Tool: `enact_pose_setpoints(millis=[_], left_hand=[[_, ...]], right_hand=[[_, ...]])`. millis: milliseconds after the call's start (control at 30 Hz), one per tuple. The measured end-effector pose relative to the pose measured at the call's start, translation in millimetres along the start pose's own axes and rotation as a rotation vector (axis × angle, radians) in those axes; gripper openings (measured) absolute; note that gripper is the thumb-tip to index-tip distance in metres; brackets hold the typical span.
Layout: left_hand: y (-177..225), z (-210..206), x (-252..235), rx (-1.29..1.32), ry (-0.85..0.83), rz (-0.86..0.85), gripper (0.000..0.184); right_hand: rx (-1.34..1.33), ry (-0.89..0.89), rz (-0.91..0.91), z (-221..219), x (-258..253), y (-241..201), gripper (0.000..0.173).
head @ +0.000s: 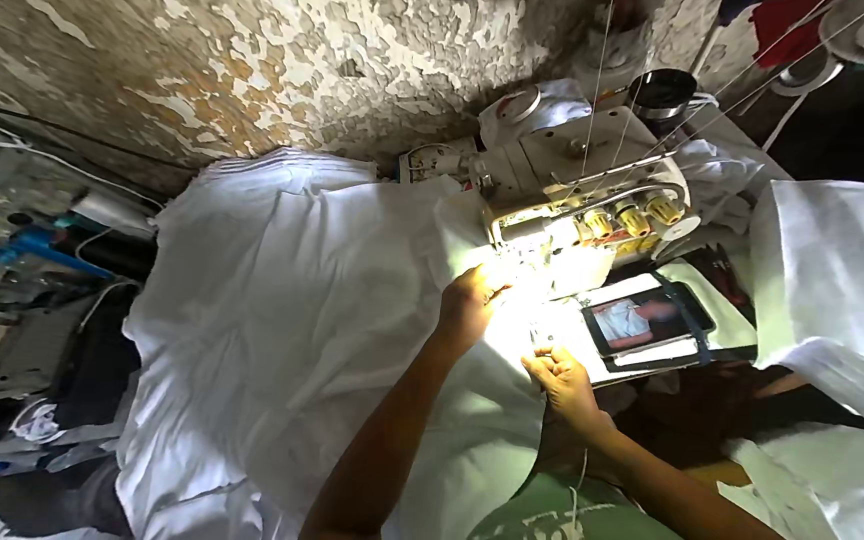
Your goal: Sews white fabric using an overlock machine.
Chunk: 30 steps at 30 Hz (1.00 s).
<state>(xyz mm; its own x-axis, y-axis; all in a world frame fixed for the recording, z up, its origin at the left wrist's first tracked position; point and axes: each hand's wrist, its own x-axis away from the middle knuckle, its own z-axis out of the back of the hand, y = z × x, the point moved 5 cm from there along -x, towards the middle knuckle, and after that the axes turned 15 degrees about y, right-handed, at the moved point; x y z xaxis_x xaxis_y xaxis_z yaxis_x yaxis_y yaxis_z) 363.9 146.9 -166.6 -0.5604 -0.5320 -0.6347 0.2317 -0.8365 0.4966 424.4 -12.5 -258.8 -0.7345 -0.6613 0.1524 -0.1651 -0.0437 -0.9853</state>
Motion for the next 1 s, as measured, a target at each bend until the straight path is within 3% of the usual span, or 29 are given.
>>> enact_pose_setpoints(millis=[433,600,767,900,1000], left_hand=[[-7,-4,1,0.031,-0.021,0.147,0.006],[-5,-3,2,-0.003,-0.006,0.153,0.009],[19,2,17,-0.253,-0.001,-0.165,0.013],[38,0,44,-0.409,0.009,-0.185,0.015],[37,-7,52,-0.454,0.036,-0.157,0.013]], right_hand=[[0.036,-0.026,-0.053,-2,-8,9,0.019],[0.114,-0.065,0.036,-1,-11,7,0.017],[0.277,-0.016,0.247,3,-10,-2,0.022],[0.311,0.021,0.35,4,-9,-3,0.024],[0.229,-0.069,0.223,0,-8,1,0.025]])
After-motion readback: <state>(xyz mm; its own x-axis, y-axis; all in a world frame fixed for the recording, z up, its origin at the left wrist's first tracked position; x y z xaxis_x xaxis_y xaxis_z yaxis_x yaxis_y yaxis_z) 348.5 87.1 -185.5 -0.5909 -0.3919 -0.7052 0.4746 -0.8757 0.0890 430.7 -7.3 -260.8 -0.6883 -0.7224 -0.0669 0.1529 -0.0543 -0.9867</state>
